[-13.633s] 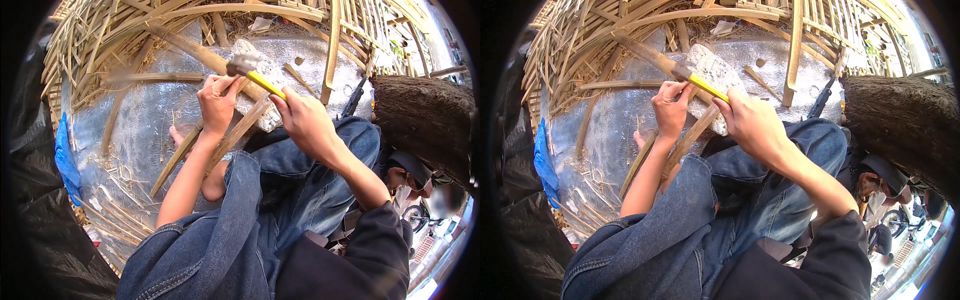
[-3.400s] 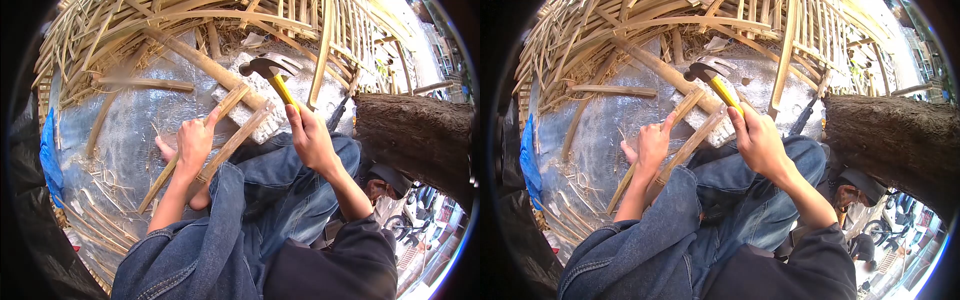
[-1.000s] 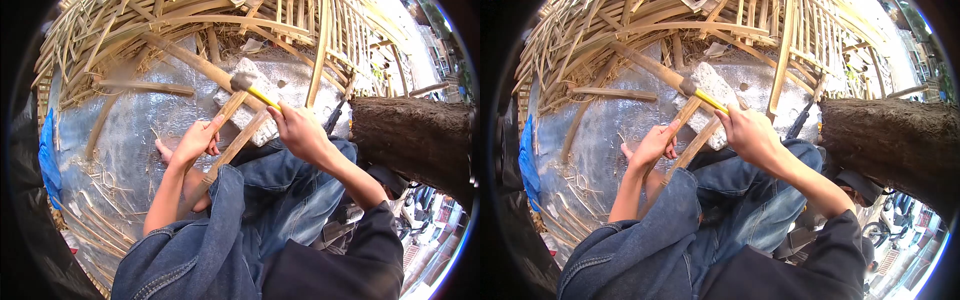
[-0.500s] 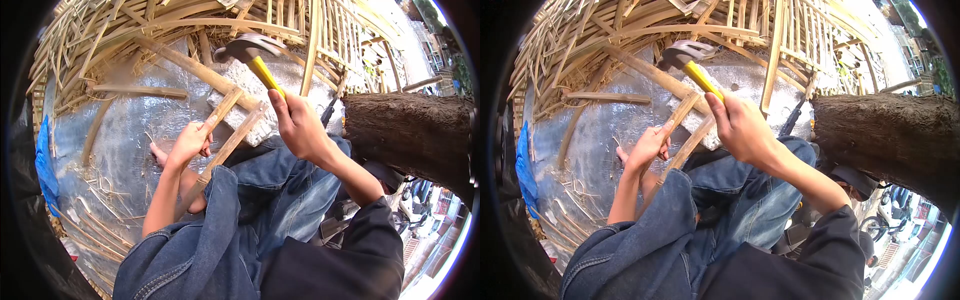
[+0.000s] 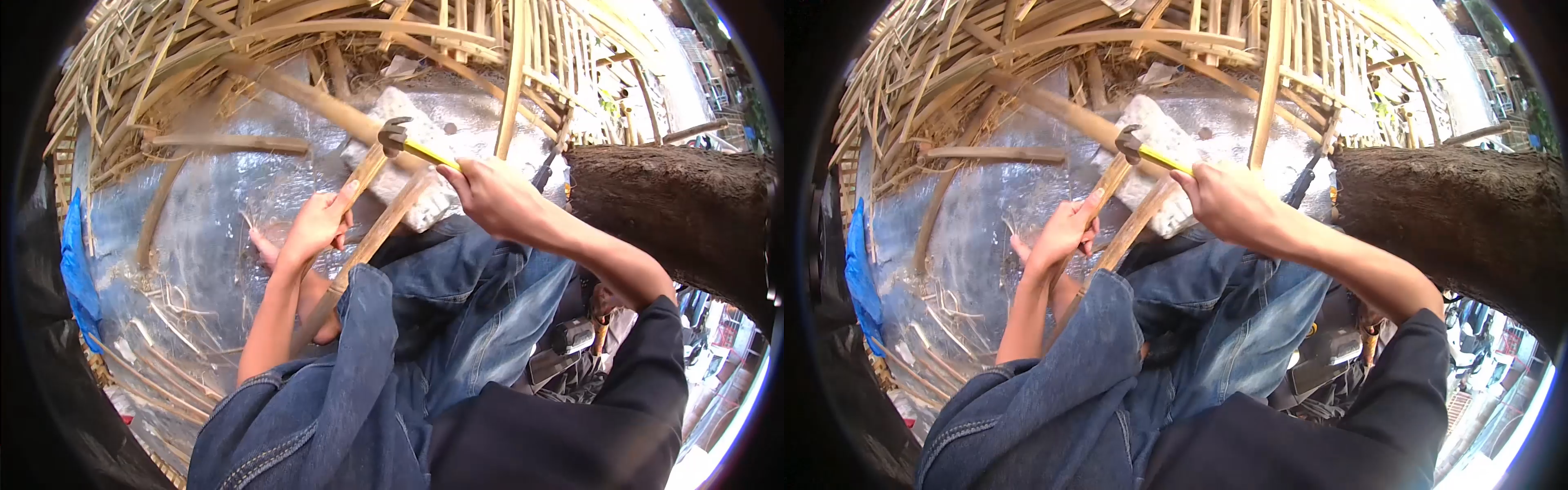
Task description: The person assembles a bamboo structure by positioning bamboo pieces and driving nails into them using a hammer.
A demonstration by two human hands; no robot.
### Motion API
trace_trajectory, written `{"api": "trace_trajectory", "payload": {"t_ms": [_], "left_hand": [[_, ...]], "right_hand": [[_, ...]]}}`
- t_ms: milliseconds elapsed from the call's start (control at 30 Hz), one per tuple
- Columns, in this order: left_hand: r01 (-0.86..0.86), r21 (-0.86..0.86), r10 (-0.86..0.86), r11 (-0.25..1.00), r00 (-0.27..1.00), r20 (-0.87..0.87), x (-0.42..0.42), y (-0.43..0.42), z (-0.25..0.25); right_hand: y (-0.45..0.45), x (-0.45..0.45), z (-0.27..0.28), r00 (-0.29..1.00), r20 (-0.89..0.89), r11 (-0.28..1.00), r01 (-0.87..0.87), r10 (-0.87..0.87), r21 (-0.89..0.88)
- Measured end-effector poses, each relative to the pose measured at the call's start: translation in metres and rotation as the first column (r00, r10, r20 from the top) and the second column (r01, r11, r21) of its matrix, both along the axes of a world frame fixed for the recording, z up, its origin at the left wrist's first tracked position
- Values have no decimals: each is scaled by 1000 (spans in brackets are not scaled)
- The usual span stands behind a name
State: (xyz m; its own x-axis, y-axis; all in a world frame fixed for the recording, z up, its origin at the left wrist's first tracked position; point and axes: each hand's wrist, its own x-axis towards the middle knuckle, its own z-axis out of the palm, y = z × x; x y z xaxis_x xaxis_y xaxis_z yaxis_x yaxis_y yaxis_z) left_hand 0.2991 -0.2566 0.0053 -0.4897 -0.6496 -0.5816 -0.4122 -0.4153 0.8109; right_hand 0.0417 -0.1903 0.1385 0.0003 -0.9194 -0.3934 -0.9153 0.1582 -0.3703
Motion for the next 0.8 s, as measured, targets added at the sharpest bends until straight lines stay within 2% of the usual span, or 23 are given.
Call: {"api": "trace_trajectory", "payload": {"t_ms": [33, 133, 200, 300, 333, 400, 433, 467, 533, 567, 667, 733, 767, 800], "left_hand": [[-26, 15, 27, 1000, 1000, -16, -2, -6, -5], [-52, 86, 54, 995, 998, -24, -1, 4, -4], [-48, 69, 50, 996, 998, -38, -2, -4, 2], [-46, 77, 46, 996, 999, 1, -4, -4, 4], [-27, 67, 26, 997, 1000, 2, -4, -4, 5], [-15, 58, 15, 998, 1000, 1, -1, -4, 4], [-18, 56, 19, 998, 1000, -11, -2, -4, 3], [-18, 63, 20, 998, 1000, -21, -2, -3, 1], [-26, 68, 27, 997, 999, -20, -3, -4, 1], [-26, 74, 27, 997, 1000, -12, -3, -2, 2], [-28, 78, 28, 997, 1000, 1, -3, -2, 3], [-19, 74, 18, 997, 1000, 6, -3, -2, 0], [-15, 63, 15, 998, 1000, 8, -3, -3, 1], [-6, 58, 6, 998, 1000, 9, -2, -4, 4]], "right_hand": [[-1, -1, 15, 997, 77, 992, 18, -9, -129], [-6, 11, 58, 953, 276, 965, 179, -123, -189], [-16, 10, 57, 958, 280, 937, 156, -66, -313], [-25, 10, 37, 976, 211, 930, 118, -46, -347], [-26, 10, 29, 971, 229, 960, 122, -63, -254], [-19, 3, -4, 994, 105, 975, 40, -18, -220], [-17, 4, -5, 997, 56, 955, -43, 62, -294], [-14, 4, -4, 996, 54, 956, -48, 66, -289], [-14, 7, 13, 982, 168, 962, 126, -87, -243], [-16, 11, 30, 976, 190, 960, 151, -107, -235], [-15, 10, 45, 952, 304, 911, 94, 35, -401], [-10, 6, 21, 981, 175, 983, 110, -84, -146], [-14, 7, 14, 993, 14, 992, 122, -121, -30], [-11, 5, 16, 991, 15, 991, 131, -130, -35]]}}
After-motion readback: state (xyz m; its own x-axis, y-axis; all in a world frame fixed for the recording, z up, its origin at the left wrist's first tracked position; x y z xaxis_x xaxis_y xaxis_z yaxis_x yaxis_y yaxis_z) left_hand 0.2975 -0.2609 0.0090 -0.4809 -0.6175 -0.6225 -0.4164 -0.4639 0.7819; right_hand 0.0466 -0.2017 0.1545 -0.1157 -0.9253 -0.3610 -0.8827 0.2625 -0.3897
